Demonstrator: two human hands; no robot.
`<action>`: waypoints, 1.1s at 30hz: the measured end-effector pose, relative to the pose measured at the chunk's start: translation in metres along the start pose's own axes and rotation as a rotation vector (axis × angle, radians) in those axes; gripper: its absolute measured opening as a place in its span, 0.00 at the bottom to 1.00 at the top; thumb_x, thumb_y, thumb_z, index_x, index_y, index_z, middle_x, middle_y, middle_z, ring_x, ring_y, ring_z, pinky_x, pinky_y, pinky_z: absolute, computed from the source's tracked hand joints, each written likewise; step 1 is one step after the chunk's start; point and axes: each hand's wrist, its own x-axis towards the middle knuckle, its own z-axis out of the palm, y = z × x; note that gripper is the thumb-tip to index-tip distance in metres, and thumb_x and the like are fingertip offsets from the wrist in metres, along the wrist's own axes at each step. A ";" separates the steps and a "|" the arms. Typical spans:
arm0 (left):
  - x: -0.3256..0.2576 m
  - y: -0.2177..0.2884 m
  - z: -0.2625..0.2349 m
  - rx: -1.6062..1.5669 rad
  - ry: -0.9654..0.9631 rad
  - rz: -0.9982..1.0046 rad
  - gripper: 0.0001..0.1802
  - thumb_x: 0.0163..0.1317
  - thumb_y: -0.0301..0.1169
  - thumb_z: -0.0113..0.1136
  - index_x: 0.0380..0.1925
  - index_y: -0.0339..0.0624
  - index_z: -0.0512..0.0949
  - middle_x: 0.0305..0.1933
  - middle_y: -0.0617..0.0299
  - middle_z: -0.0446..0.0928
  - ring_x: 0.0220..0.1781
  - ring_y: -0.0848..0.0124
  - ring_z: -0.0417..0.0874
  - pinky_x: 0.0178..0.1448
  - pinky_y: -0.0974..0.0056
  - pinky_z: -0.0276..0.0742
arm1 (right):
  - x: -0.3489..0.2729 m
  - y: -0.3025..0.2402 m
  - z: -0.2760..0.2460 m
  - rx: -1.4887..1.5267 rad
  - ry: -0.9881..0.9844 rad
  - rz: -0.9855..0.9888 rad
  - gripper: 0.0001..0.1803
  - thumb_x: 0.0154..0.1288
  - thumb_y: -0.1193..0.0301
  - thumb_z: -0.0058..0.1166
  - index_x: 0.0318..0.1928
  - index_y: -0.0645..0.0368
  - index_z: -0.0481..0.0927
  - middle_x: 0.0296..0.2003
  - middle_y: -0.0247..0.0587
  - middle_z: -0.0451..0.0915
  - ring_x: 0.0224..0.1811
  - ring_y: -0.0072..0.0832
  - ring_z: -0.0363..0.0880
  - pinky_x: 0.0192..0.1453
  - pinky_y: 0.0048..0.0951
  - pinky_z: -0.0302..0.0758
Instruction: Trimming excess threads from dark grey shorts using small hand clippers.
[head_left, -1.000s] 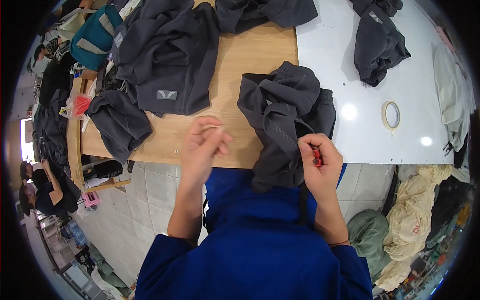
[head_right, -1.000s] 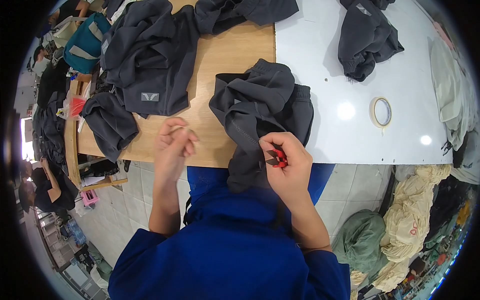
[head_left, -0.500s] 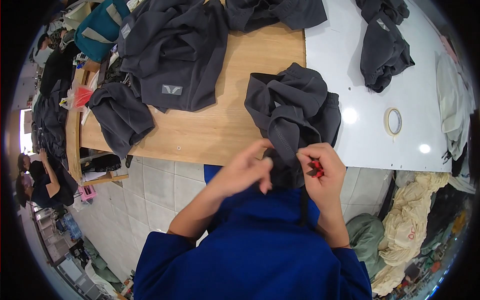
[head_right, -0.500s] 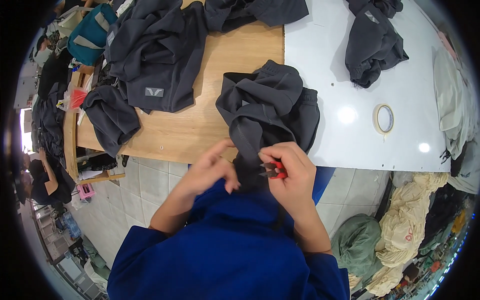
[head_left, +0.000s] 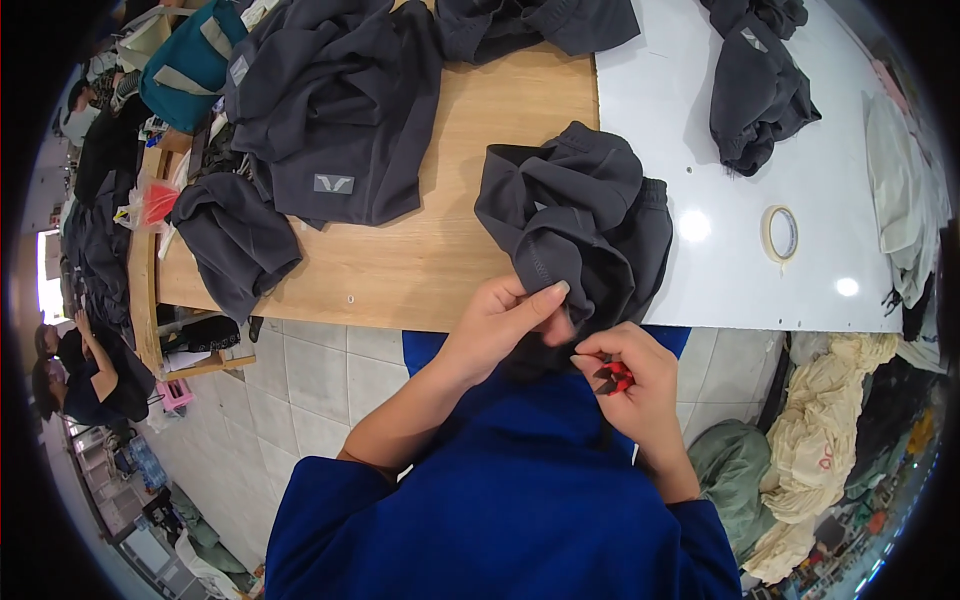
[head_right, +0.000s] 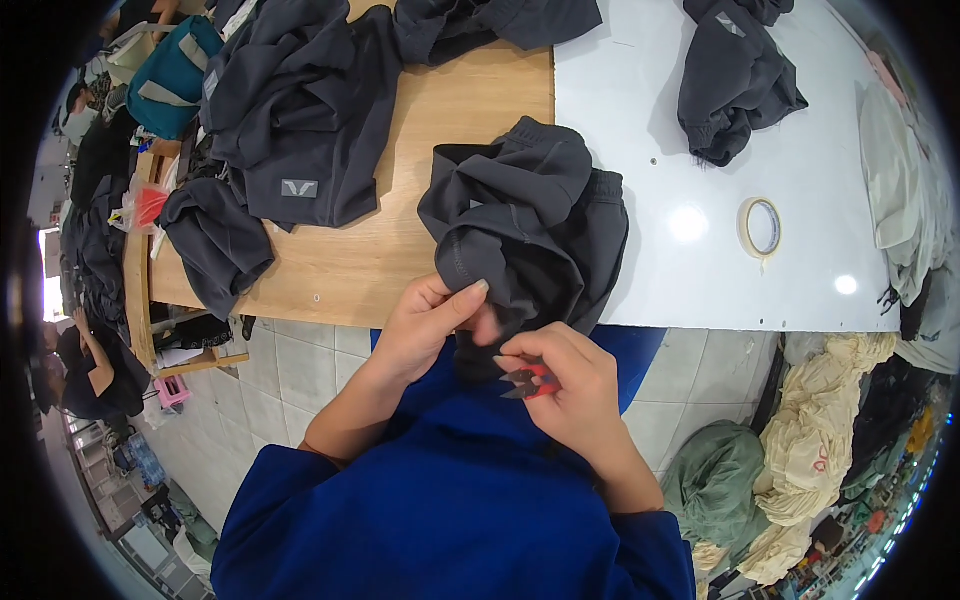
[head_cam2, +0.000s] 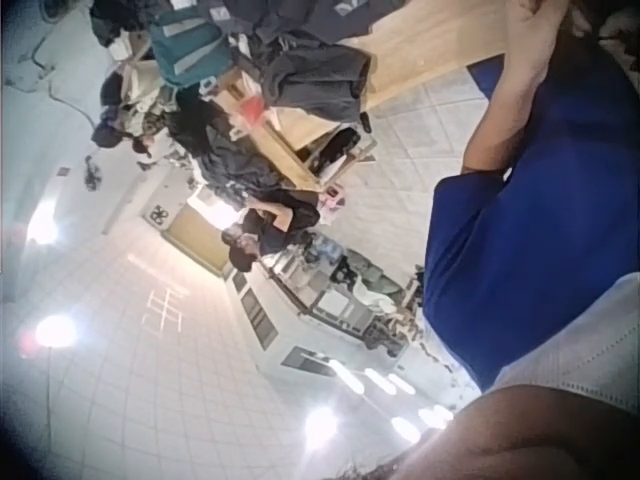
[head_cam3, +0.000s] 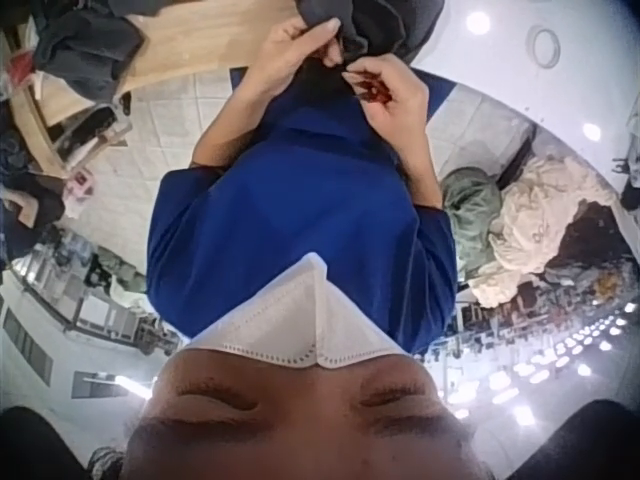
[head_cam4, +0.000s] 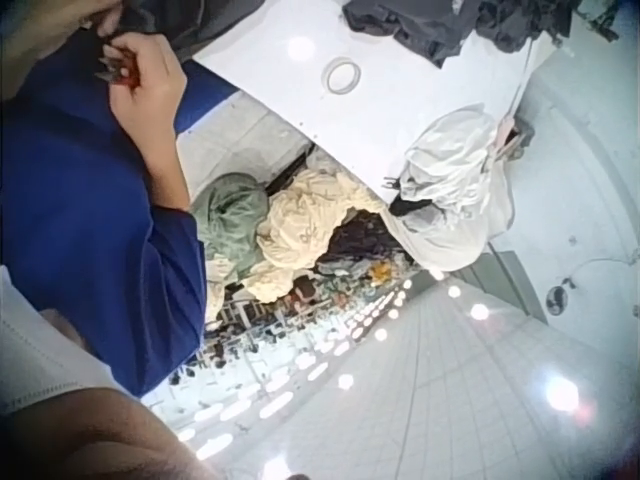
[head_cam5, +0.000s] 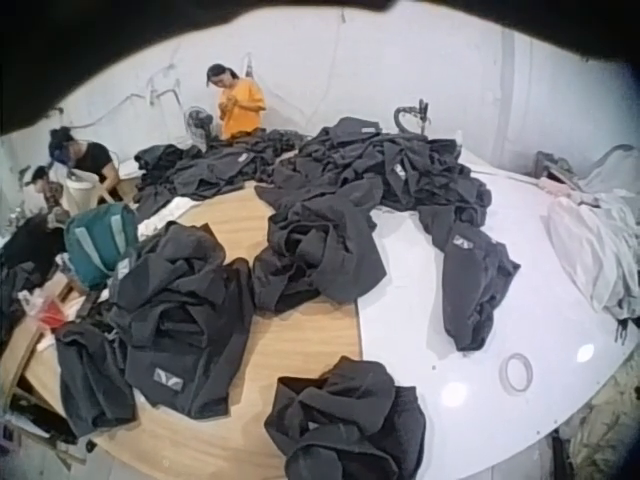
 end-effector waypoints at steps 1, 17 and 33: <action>0.000 -0.005 -0.008 0.025 -0.052 0.032 0.14 0.69 0.36 0.49 0.31 0.39 0.77 0.26 0.59 0.80 0.28 0.76 0.78 0.37 0.72 0.74 | 0.000 0.000 0.001 0.028 0.012 0.058 0.10 0.49 0.83 0.62 0.33 0.62 0.77 0.22 0.33 0.71 0.22 0.18 0.67 0.26 0.18 0.63; -0.002 0.002 0.004 -0.051 0.026 0.039 0.18 0.71 0.39 0.46 0.29 0.38 0.76 0.23 0.60 0.78 0.23 0.79 0.73 0.31 0.74 0.69 | 0.009 0.008 0.012 -0.025 0.197 0.037 0.09 0.46 0.81 0.66 0.29 0.60 0.80 0.19 0.35 0.72 0.20 0.23 0.68 0.24 0.21 0.63; -0.005 -0.004 -0.014 -0.317 -0.197 -0.084 0.11 0.60 0.27 0.59 0.43 0.37 0.76 0.34 0.68 0.76 0.38 0.79 0.76 0.45 0.74 0.71 | -0.004 0.022 0.002 0.266 0.278 0.102 0.22 0.51 0.71 0.64 0.47 0.62 0.73 0.32 0.42 0.72 0.27 0.28 0.69 0.32 0.23 0.67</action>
